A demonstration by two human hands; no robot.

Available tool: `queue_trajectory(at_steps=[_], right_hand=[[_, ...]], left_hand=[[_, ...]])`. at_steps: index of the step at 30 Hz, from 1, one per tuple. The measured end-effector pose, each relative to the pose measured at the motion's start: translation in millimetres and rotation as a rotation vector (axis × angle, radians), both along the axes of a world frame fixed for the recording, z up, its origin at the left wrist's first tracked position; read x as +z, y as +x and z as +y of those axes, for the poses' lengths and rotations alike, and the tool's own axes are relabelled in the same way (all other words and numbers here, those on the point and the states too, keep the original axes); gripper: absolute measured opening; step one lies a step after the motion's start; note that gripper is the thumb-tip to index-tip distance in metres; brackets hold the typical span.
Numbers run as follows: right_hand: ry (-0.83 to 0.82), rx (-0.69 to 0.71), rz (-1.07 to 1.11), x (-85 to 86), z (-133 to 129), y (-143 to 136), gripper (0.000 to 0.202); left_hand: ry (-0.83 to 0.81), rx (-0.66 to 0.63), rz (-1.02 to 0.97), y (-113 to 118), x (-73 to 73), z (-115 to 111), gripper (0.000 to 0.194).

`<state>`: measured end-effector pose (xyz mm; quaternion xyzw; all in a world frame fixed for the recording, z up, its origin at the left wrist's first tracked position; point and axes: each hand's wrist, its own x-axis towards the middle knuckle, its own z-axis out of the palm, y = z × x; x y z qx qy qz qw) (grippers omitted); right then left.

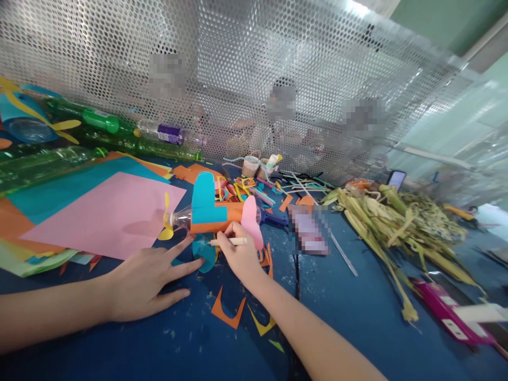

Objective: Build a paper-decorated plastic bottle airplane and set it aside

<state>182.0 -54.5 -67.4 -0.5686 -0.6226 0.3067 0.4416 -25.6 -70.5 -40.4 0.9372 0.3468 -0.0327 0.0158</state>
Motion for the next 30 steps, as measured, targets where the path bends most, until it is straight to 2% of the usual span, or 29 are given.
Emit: queue_trajectory(at_steps=[14, 24, 30], right_hand=[[0.013, -0.011, 0.011, -0.1, 0.2, 0.1, 0.027], [0.008, -0.013, 0.0, -2.7, 1.8, 0.9, 0.028], [0.005, -0.016, -0.015, -2.8, 1.8, 0.7, 0.028]], left_hand=[[-0.031, -0.034, 0.014, -1.8, 5.4, 1.8, 0.05], [-0.01, -0.012, -0.005, -2.6, 0.3, 1.5, 0.051], [-0.027, -0.03, 0.0, -2.4, 2.6, 1.9, 0.05]])
